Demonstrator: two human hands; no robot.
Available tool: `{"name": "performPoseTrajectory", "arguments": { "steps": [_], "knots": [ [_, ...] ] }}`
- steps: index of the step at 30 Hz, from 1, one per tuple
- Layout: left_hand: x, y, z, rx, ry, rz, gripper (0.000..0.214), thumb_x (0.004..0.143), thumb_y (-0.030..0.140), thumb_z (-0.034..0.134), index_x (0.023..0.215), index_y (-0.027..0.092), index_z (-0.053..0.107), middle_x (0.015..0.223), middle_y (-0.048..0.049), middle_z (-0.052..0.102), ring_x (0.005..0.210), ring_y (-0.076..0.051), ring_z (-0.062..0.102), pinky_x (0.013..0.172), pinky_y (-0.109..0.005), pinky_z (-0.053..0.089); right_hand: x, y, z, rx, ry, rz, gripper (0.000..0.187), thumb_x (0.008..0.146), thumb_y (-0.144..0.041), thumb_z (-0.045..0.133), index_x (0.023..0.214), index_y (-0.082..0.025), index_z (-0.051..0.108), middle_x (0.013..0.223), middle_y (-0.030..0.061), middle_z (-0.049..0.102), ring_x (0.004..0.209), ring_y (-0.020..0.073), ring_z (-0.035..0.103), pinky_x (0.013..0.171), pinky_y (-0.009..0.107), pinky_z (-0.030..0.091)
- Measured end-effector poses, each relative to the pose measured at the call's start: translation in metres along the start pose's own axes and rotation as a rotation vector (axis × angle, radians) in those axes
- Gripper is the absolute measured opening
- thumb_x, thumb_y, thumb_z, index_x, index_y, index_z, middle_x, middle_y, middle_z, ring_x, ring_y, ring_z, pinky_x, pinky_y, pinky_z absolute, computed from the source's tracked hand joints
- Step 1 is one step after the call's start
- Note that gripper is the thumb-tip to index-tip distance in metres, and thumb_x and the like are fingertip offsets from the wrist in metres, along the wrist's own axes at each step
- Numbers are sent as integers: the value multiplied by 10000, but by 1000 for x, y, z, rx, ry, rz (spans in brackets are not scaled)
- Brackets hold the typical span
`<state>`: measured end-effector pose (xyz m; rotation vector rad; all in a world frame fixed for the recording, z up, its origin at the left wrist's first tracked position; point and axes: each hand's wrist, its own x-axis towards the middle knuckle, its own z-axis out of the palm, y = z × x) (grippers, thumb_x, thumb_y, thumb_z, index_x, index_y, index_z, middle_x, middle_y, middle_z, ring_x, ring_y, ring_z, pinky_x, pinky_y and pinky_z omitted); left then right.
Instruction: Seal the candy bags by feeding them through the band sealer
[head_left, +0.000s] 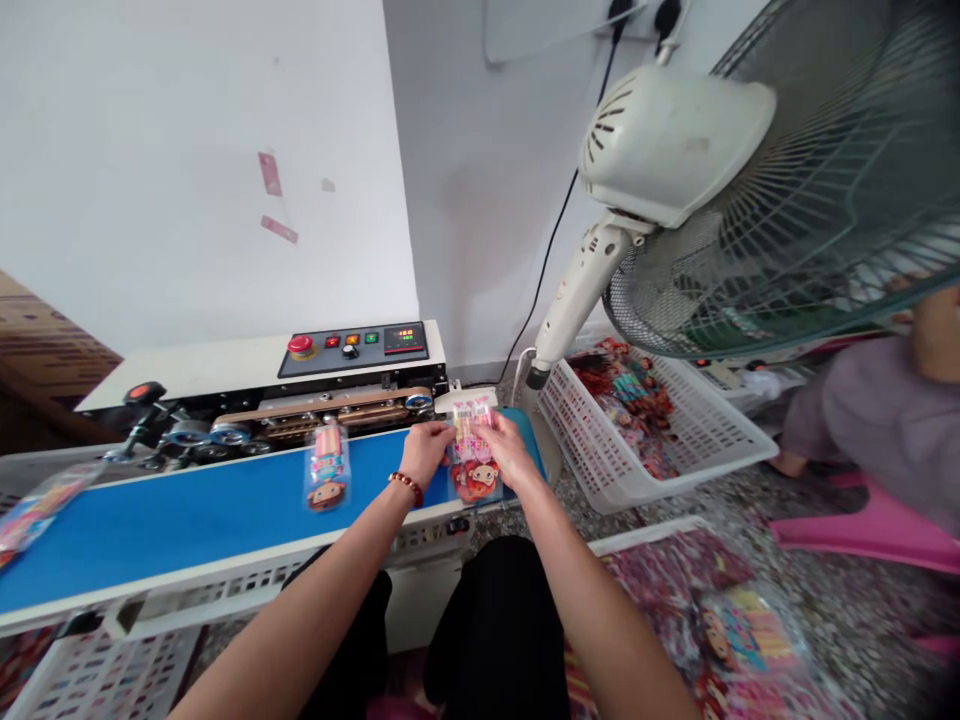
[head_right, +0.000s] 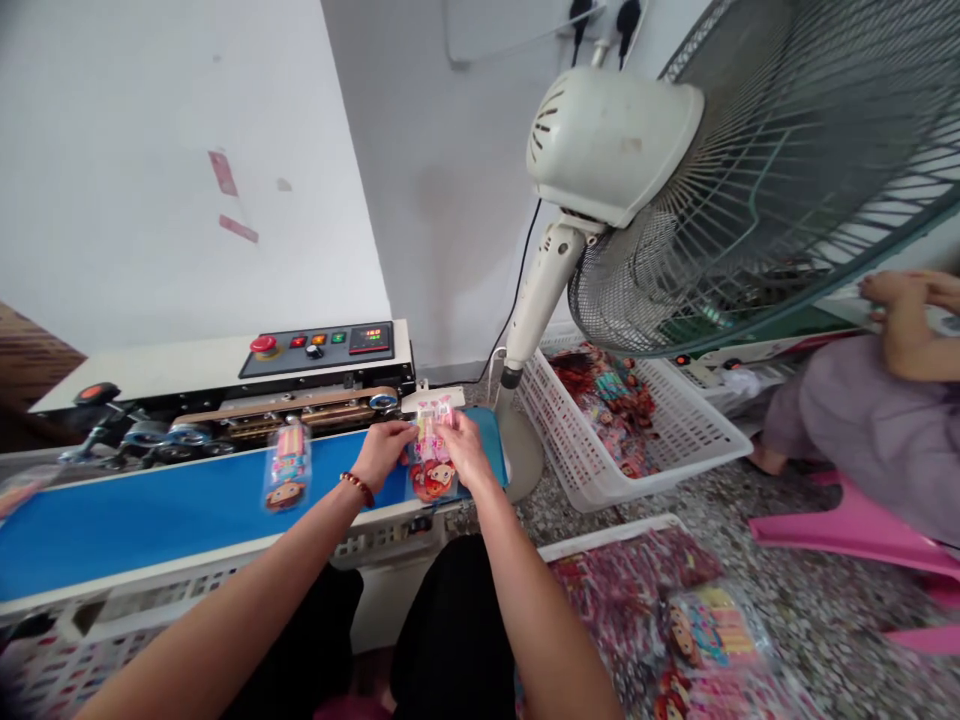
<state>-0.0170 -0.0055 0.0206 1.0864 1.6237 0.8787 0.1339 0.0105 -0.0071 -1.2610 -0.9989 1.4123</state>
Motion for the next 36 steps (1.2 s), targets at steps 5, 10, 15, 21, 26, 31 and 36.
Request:
{"name": "performPoseTrajectory", "arguments": {
  "steps": [5,10,15,21,26,31,36],
  "knots": [
    [11,11,1,-78,14,-128,189,837,263,626,685,151,646,440,41,450,388,-99,406,430,-215,245,0,-2,-18,-76,62,-47,311,612,-418,729,838,-207,699,783,3,732,749,207,672,677,284,514],
    [-14,14,-13,-123,15,296,246,851,385,642,821,158,730,639,-5,602,507,-108,496,535,-228,411,-11,-14,-22,34,70,-46,388,640,-489,782,904,-212,717,865,31,757,841,231,714,744,306,537],
    [-29,26,-24,-113,136,556,327,884,483,620,842,180,735,803,-41,647,603,-122,511,613,-248,465,-23,-26,-26,173,139,-49,442,605,-490,845,917,-202,722,880,58,765,865,249,737,725,313,552],
    [-25,42,-25,-268,125,540,358,836,527,683,829,170,709,687,-18,599,565,-118,498,551,-238,422,-21,-23,-27,249,168,-21,481,522,-439,884,906,-208,711,788,12,728,748,241,733,634,312,567],
    [-31,43,-23,-325,132,631,356,848,528,720,855,173,737,683,-19,614,544,-106,490,523,-230,391,-20,-17,-28,307,181,-31,349,557,-402,843,810,-211,698,702,1,719,696,224,713,616,295,552],
    [-22,42,-14,-373,43,526,402,774,557,770,760,157,737,567,4,548,457,-84,399,435,-221,286,-23,-18,-30,271,197,-115,287,582,-360,843,789,-205,718,709,-18,720,619,161,635,607,260,505],
    [-15,38,-9,-486,-7,387,484,705,602,808,797,135,723,495,12,542,405,-70,347,410,-205,232,-22,-16,-31,287,192,-129,293,593,-354,845,822,-206,737,731,-24,714,625,147,604,601,249,471]
  ]
}}
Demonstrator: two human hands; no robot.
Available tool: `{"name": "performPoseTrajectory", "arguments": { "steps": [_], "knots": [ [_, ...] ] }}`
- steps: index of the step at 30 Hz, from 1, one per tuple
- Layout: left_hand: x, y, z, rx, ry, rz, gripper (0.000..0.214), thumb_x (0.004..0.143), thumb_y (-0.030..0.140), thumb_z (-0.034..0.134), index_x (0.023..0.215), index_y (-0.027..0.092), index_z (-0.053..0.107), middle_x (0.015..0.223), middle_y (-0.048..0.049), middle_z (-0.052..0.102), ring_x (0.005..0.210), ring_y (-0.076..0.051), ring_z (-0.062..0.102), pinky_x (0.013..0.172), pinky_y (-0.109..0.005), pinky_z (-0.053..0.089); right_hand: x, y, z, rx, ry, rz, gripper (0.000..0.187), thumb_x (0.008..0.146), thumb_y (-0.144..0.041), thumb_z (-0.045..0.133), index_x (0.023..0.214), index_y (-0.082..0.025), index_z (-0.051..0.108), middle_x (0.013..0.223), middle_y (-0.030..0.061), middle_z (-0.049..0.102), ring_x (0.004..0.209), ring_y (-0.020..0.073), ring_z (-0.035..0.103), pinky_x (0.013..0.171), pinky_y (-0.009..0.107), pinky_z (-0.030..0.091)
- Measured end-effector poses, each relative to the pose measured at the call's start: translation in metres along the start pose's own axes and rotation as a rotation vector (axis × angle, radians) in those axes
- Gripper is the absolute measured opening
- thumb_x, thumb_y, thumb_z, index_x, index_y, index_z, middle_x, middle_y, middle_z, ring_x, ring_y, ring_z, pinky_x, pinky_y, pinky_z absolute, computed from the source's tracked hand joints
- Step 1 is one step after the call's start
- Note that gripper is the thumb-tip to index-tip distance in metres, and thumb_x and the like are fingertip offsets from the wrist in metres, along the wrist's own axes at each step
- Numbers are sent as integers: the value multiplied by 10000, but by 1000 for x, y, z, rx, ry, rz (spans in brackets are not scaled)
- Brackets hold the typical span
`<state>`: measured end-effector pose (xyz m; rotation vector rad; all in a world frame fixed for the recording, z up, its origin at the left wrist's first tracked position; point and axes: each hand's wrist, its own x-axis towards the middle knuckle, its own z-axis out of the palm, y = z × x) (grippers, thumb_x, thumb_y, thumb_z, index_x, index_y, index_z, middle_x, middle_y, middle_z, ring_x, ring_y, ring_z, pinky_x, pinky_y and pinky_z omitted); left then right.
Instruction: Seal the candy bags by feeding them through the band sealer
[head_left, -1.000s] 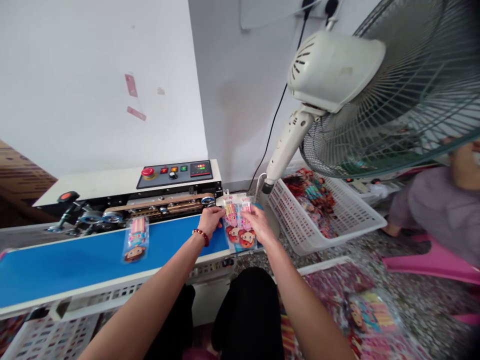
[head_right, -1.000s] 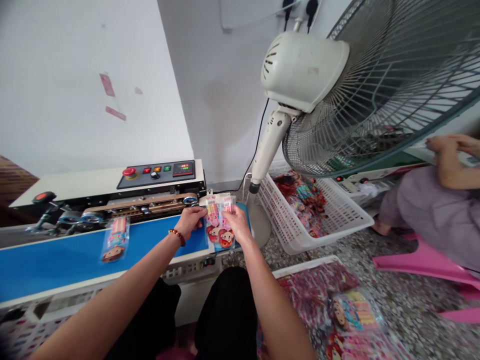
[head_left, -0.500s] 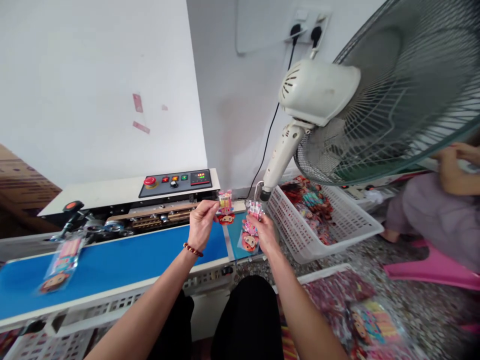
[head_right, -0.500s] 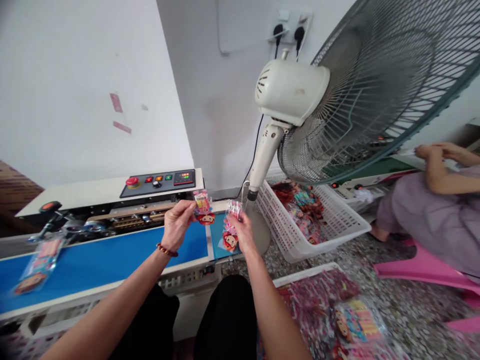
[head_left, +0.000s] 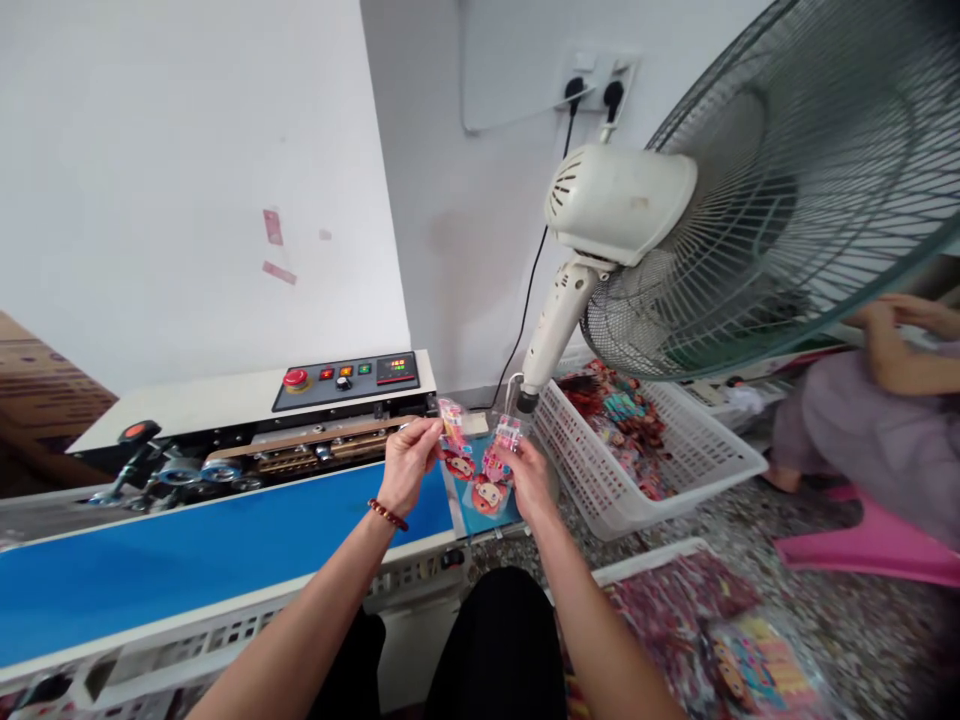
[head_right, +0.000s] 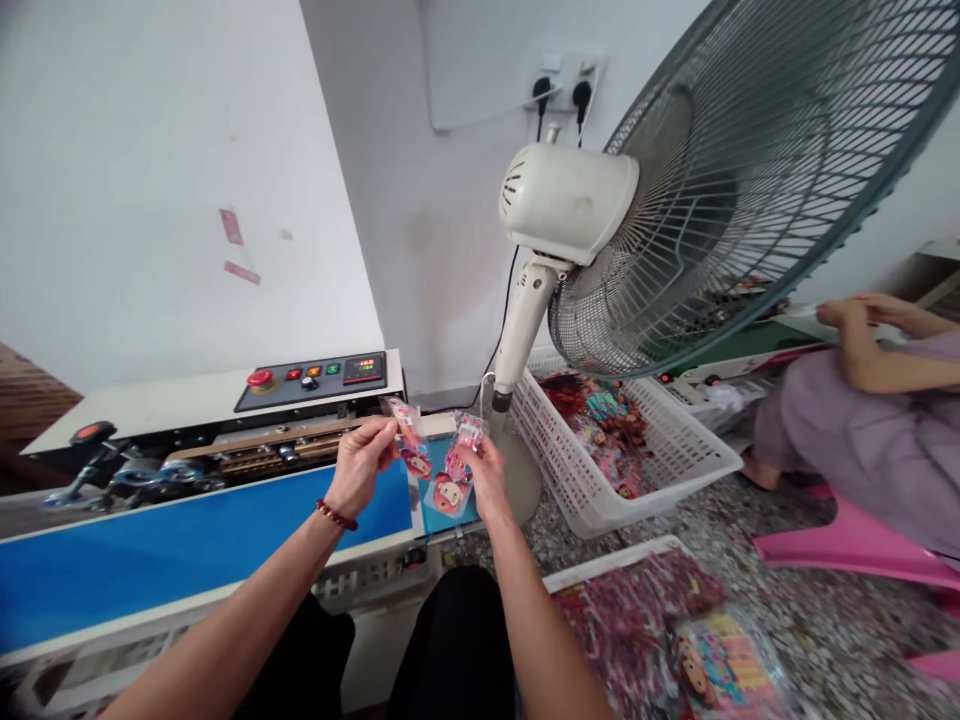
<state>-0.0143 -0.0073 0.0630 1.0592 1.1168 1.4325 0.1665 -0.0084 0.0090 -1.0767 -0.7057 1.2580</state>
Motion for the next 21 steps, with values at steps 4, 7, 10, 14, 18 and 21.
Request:
{"name": "performPoseTrajectory", "arguments": {
  "steps": [4,7,10,14,18,21],
  "knots": [
    [-4,5,1,-47,-11,-32,503,689,603,826,819,131,710,485,11,554,404,-70,356,414,-200,231,1,3,-1,26,-8,7,312,596,-369,860,829,-209,729,742,-25,712,620,148,597,589,251,463],
    [-8,14,4,-64,-38,-25,489,703,597,823,814,136,704,488,16,547,409,-67,355,417,-201,220,1,5,-3,23,-14,8,325,591,-379,866,834,-209,732,746,-21,714,621,154,601,590,258,469],
    [-12,18,5,-75,-34,-4,480,717,600,813,798,142,695,500,14,552,419,-68,360,426,-204,229,2,5,-5,41,-24,13,333,573,-376,875,821,-209,728,730,-25,705,615,151,594,582,257,467],
    [-8,7,3,-31,-25,-104,567,634,658,823,821,135,709,454,17,525,392,-74,344,416,-205,203,2,8,-7,34,-12,2,308,606,-375,867,822,-209,724,726,-31,699,614,142,588,585,250,462],
    [6,-14,0,119,-55,-336,489,638,591,832,726,140,665,399,25,457,372,-84,352,409,-205,166,2,12,-10,31,1,-15,307,623,-376,860,834,-201,721,743,-22,712,635,148,607,619,255,477],
    [18,-24,1,275,18,-509,326,706,403,811,656,146,617,416,30,436,371,-96,399,404,-208,147,3,14,-11,30,12,-21,326,618,-371,863,855,-197,724,750,-19,717,635,143,606,629,253,478]
  ]
}}
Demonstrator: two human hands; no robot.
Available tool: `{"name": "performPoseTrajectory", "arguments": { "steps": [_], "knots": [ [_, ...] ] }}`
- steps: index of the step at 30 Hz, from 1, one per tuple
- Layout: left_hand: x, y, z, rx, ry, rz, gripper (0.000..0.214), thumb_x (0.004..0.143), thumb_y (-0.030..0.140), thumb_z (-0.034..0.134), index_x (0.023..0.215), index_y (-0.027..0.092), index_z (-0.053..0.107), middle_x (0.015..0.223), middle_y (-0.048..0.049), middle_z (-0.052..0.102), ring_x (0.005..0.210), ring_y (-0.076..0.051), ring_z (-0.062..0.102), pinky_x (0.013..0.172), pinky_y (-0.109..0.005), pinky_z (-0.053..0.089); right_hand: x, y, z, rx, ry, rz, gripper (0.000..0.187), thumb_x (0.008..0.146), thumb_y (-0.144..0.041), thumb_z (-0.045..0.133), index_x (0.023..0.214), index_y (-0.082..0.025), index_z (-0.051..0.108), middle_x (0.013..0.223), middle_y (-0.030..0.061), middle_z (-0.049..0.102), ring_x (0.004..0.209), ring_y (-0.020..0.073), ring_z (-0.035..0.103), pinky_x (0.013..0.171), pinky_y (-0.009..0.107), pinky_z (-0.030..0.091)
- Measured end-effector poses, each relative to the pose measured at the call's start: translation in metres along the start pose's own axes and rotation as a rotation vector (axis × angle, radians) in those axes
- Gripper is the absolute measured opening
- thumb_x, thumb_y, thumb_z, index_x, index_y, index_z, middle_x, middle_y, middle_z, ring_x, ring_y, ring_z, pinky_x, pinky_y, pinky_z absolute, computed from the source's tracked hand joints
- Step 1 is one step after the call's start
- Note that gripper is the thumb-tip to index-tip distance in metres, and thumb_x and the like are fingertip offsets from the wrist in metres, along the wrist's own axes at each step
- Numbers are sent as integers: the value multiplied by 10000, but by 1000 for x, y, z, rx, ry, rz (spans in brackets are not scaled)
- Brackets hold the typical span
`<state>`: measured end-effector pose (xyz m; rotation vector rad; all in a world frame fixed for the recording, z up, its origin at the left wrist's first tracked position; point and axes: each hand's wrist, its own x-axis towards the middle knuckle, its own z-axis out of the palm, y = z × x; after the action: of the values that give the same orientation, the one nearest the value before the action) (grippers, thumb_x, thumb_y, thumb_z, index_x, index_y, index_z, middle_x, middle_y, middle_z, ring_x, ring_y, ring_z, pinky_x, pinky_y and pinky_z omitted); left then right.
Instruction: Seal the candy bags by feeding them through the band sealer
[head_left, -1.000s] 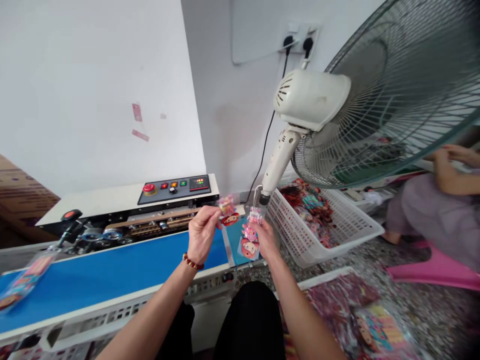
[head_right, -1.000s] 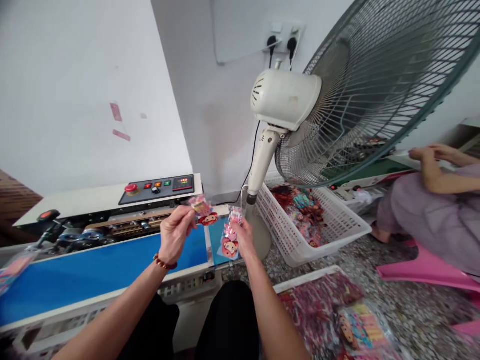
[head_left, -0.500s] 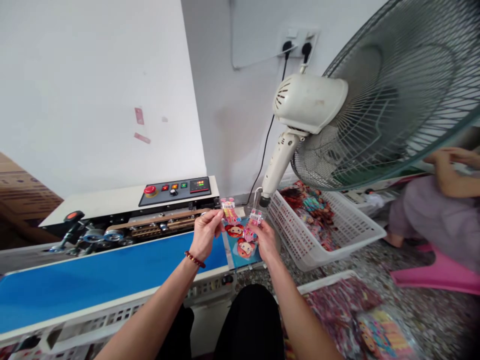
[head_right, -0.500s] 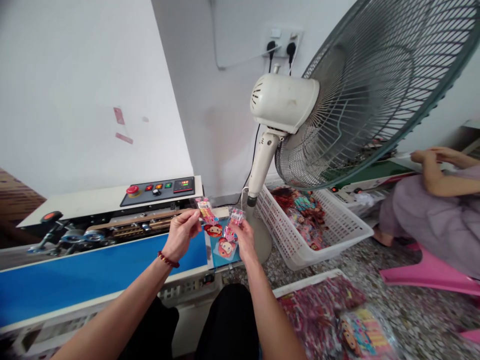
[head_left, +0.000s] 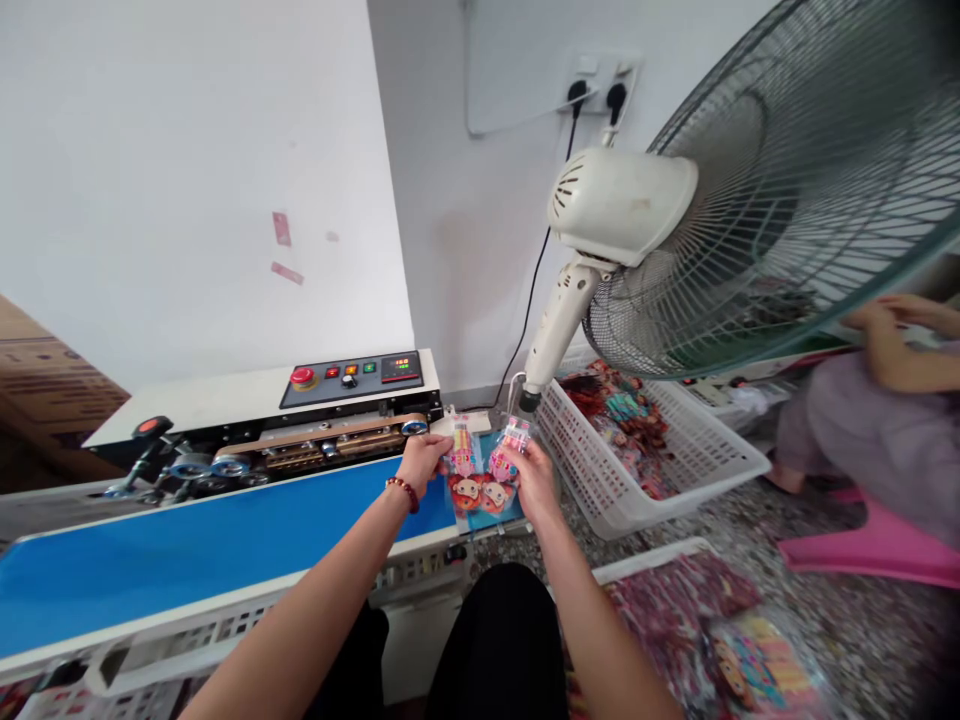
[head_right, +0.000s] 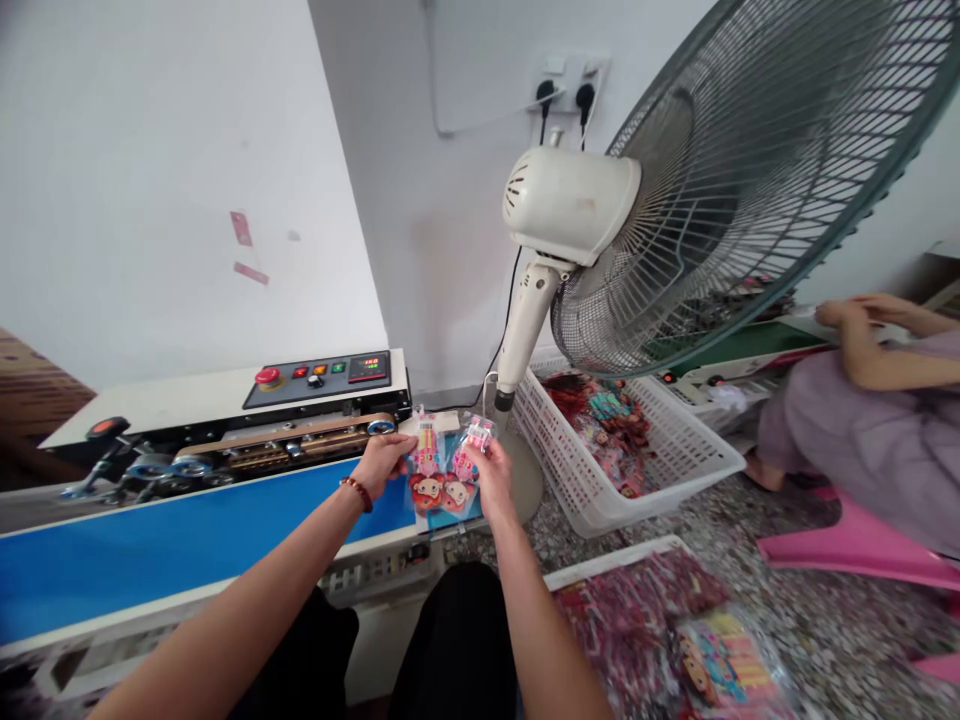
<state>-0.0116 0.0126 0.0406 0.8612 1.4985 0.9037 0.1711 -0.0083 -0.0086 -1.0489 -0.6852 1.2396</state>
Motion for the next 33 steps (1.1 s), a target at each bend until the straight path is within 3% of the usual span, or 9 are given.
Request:
{"name": "performPoseTrajectory", "arguments": {
  "steps": [7,13,16,18,20,23,25,29,33],
  "knots": [
    [13,-6,-12,80,186,-105,230,743,233,719,602,152,555,453,16,463,379,-94,399,403,-212,182,1,1,0,-12,21,-11,310,603,-371,853,824,-202,719,729,-28,703,618,142,595,625,262,478],
    [-2,-15,-63,157,262,-97,179,778,279,672,668,150,613,494,-4,496,416,-125,435,433,-230,241,-5,-3,10,-11,9,6,298,593,-359,839,816,-202,719,717,-22,701,606,142,589,598,258,475],
    [-18,-27,-87,352,467,84,205,774,349,691,848,158,681,766,-80,652,607,-195,593,510,-257,371,-9,-5,20,-1,-46,37,295,595,-356,844,816,-209,716,743,-14,713,626,147,608,615,265,490],
    [-30,-35,-88,476,632,299,298,776,390,692,979,172,699,989,-124,666,797,-243,637,604,-289,454,-12,-6,26,11,-106,50,313,592,-353,856,834,-215,714,786,-2,731,670,160,642,652,277,510],
    [-39,-39,-74,474,525,465,335,812,431,655,1029,182,713,1034,-125,647,826,-238,625,654,-306,496,-15,-9,31,-2,-165,40,323,604,-364,859,858,-226,714,821,7,744,719,179,668,684,290,526],
    [-45,-32,-35,293,112,574,385,853,476,623,1089,191,730,1017,-95,642,654,-162,563,598,-286,510,-20,-17,37,-90,-237,-15,272,639,-393,839,831,-244,717,801,0,736,730,189,661,693,294,529],
    [-44,-20,-13,158,-34,602,379,840,487,659,1052,186,746,1027,-91,640,604,-133,543,553,-268,497,-24,-24,39,-154,-266,-67,233,650,-393,829,793,-248,716,778,-10,721,728,185,647,704,290,527],
    [-42,7,2,27,-146,675,271,839,440,706,835,175,764,842,-65,641,595,-133,552,569,-253,487,-27,-43,38,-151,-280,-132,250,696,-409,818,872,-266,714,831,-20,714,754,183,655,717,295,541],
    [-48,24,-6,116,-103,842,232,900,395,663,866,203,789,937,-84,668,680,-152,587,616,-253,496,-22,-60,32,-182,-294,-249,226,760,-398,792,946,-278,749,957,5,754,918,215,688,871,342,547]
  ]
}}
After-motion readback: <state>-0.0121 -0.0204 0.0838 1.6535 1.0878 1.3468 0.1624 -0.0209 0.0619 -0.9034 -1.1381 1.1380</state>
